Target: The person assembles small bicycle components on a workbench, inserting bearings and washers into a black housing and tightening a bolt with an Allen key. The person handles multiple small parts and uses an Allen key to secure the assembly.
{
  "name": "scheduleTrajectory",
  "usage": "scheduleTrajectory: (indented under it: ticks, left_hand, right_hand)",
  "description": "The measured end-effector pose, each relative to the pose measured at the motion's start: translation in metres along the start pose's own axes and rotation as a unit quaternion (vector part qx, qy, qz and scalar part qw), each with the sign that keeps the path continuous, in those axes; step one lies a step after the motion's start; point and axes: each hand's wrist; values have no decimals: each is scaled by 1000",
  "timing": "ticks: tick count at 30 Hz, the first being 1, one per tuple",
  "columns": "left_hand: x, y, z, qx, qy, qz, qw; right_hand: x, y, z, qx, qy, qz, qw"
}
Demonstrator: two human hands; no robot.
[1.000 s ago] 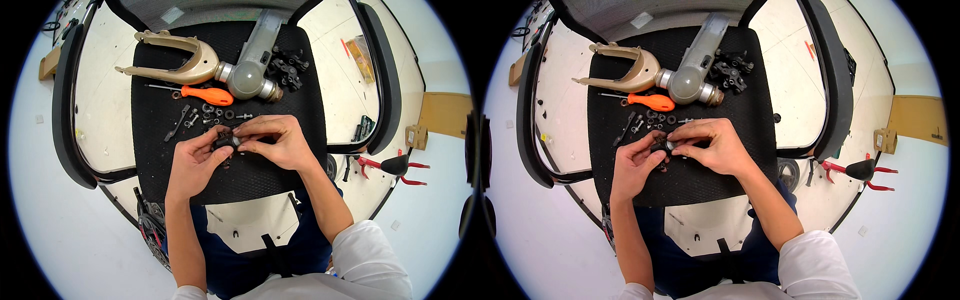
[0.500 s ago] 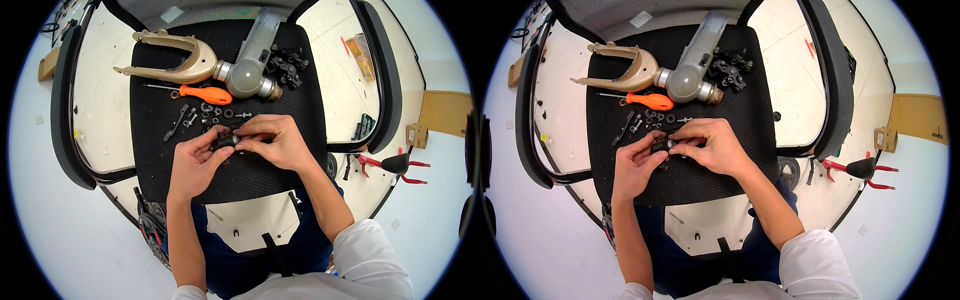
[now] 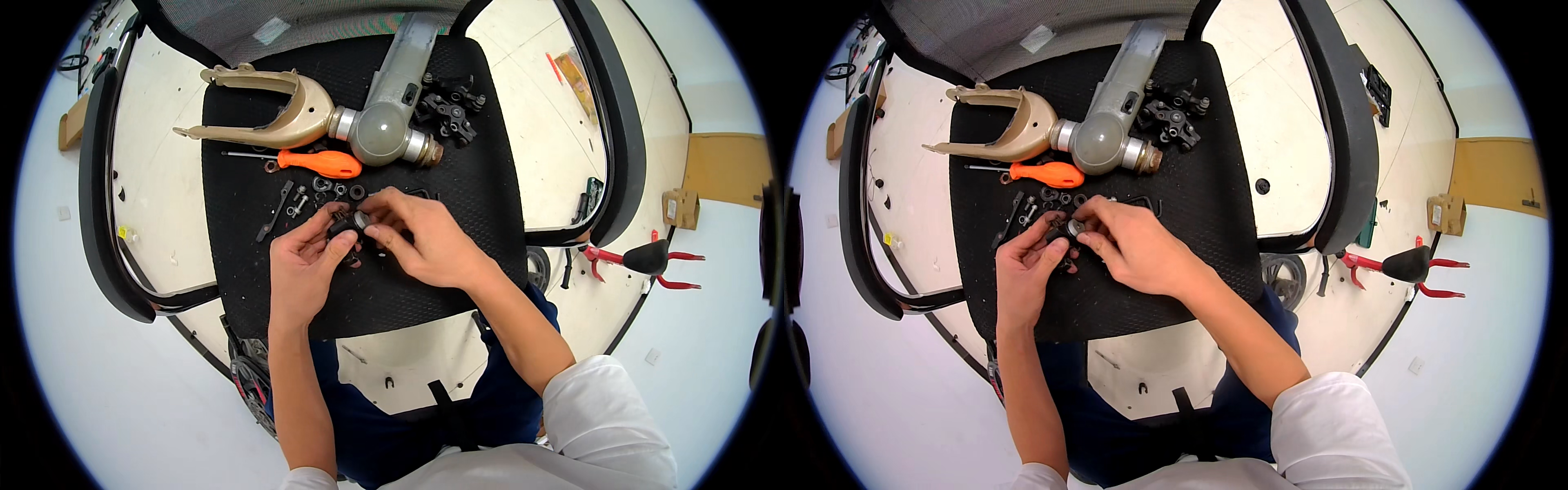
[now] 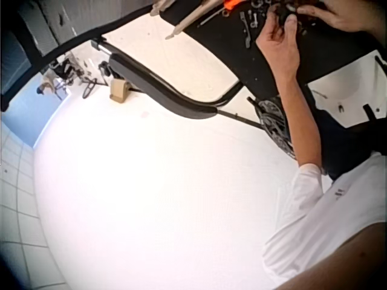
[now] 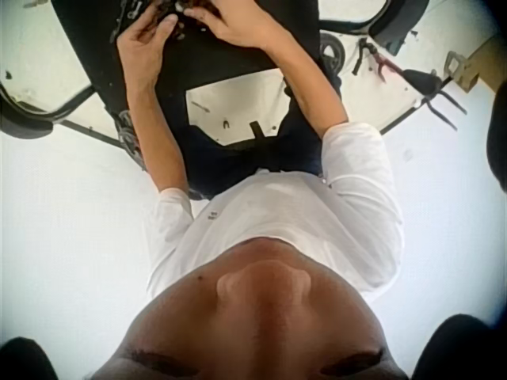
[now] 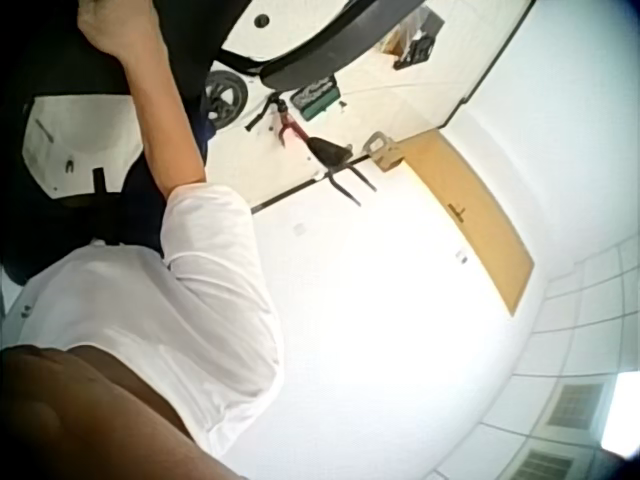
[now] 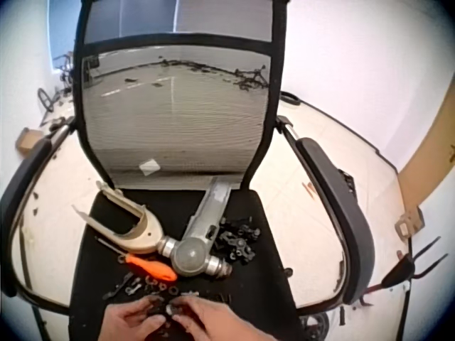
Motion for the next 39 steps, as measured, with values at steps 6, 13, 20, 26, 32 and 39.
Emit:
scheduleTrajectory:
  ticks: [6,13,20,26,32,39]
  left_hand:
    - [1,-4,0,29,-41,-23,998]
    - [3,7,-1,-51,52,10,997]
    - [2,10,1,-73,66,7,995]
    - [3,9,0,-59,60,12,996]
    - [3,6,1,-87,62,9,994]
    - [4,6,3,-35,22,4,999]
  right_hand:
    - [2,8,-3,137,-44,-10,990]
    - [-3,16,0,57,75,36,995]
    - [-2,7,2,72,19,46,996]
    - [-3,11,-2,110,7,60,992]
    - [-5,7,-4,80,49,38,995]
    - [-5,11,1,85,35,25,995]
Point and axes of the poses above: each hand's wrist, its own x-axis away from the middle knuckle, its own y-axis out of the palm, z = x × y, and after that the axes turned 10 degrees about -x, right-handed
